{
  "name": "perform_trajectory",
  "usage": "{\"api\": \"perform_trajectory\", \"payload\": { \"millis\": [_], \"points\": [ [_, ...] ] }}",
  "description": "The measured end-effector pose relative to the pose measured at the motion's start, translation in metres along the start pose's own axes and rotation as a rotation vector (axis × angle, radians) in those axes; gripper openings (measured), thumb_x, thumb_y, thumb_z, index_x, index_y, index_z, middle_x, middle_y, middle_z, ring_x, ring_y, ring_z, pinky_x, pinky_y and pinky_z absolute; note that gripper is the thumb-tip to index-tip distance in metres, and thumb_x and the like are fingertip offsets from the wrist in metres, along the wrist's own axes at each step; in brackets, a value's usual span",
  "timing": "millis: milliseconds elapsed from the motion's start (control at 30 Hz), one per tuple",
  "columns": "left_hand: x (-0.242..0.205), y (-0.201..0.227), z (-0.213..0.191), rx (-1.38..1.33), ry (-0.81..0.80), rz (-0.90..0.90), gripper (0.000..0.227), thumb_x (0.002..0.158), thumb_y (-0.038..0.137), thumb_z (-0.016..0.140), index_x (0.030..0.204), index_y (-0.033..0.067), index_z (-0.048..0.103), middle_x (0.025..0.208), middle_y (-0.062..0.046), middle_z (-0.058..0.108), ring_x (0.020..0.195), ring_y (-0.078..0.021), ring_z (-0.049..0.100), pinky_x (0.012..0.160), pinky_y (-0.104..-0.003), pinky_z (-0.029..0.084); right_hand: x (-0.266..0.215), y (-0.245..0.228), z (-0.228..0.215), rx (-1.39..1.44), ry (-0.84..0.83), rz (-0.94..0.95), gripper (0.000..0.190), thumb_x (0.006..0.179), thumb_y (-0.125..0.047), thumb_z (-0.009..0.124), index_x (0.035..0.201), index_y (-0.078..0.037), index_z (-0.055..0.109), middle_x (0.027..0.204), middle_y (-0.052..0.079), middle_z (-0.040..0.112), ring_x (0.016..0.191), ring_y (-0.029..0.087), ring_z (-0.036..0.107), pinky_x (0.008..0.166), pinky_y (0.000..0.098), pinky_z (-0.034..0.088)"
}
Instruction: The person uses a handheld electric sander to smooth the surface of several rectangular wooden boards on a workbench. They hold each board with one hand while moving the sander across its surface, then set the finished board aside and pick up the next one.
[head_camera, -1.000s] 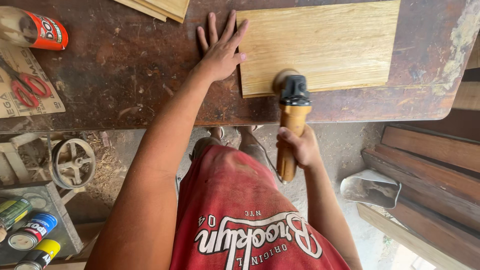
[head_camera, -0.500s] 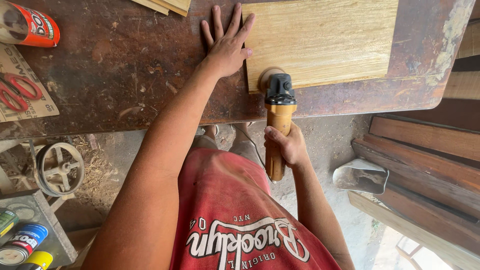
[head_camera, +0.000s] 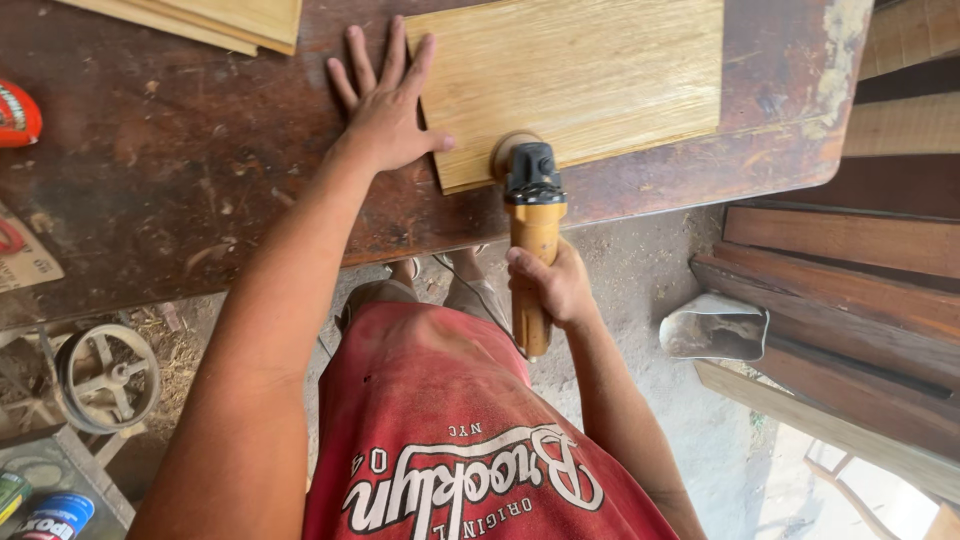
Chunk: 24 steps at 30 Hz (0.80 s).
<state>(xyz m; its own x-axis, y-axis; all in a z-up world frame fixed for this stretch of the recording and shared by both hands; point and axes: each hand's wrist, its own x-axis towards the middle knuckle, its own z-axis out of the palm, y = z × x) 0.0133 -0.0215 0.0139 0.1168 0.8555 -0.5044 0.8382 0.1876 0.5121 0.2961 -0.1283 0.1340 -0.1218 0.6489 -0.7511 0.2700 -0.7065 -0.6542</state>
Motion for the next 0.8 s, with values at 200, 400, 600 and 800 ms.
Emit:
{"api": "perform_trajectory", "payload": {
  "millis": [200, 400, 600, 800],
  "points": [
    [-0.003, 0.010, -0.009, 0.036, 0.012, 0.003, 0.153, 0.052, 0.066, 0.090, 0.170, 0.0311, -0.001, 0.174, -0.015, -0.016, 0.151, -0.0462, -0.027, 0.115, -0.076, -0.018, 0.017, 0.007, -0.071, 0.196, 0.043, -0.021, 0.027, 0.090, -0.021, 0.075, 0.102, -0.002, 0.059, 0.078, 0.008, 0.064, 0.065, 0.019, 0.063, 0.062, 0.0366, 0.058],
    [0.000, 0.021, -0.011, 0.072, -0.009, -0.064, 0.159, 0.043, 0.068, 0.089, 0.168, 0.0321, -0.001, 0.173, -0.013, -0.019, 0.150, -0.0462, -0.028, 0.115, -0.073, -0.019, 0.027, 0.010, -0.147, 0.250, 0.105, -0.006, 0.028, 0.089, -0.023, 0.074, 0.103, -0.002, 0.060, 0.079, 0.009, 0.065, 0.066, 0.021, 0.065, 0.063, 0.0377, 0.058],
    [0.000, 0.027, -0.015, 0.087, -0.028, -0.108, 0.159, 0.040, 0.069, 0.088, 0.167, 0.0329, 0.001, 0.173, -0.012, -0.019, 0.151, -0.0466, -0.028, 0.116, -0.072, -0.018, 0.042, -0.008, -0.214, 0.301, 0.162, -0.035, 0.029, 0.090, -0.026, 0.073, 0.102, -0.004, 0.059, 0.080, 0.010, 0.064, 0.066, 0.022, 0.065, 0.062, 0.0386, 0.058],
    [0.002, 0.030, -0.013, 0.093, -0.009, -0.128, 0.157, 0.040, 0.069, 0.087, 0.168, 0.0321, 0.003, 0.173, -0.013, -0.018, 0.151, -0.0479, -0.028, 0.116, -0.071, -0.018, 0.059, -0.035, -0.218, 0.270, 0.093, -0.025, 0.027, 0.085, -0.026, 0.076, 0.098, -0.006, 0.062, 0.078, 0.007, 0.064, 0.065, 0.021, 0.063, 0.060, 0.0376, 0.057]
  ]
}}
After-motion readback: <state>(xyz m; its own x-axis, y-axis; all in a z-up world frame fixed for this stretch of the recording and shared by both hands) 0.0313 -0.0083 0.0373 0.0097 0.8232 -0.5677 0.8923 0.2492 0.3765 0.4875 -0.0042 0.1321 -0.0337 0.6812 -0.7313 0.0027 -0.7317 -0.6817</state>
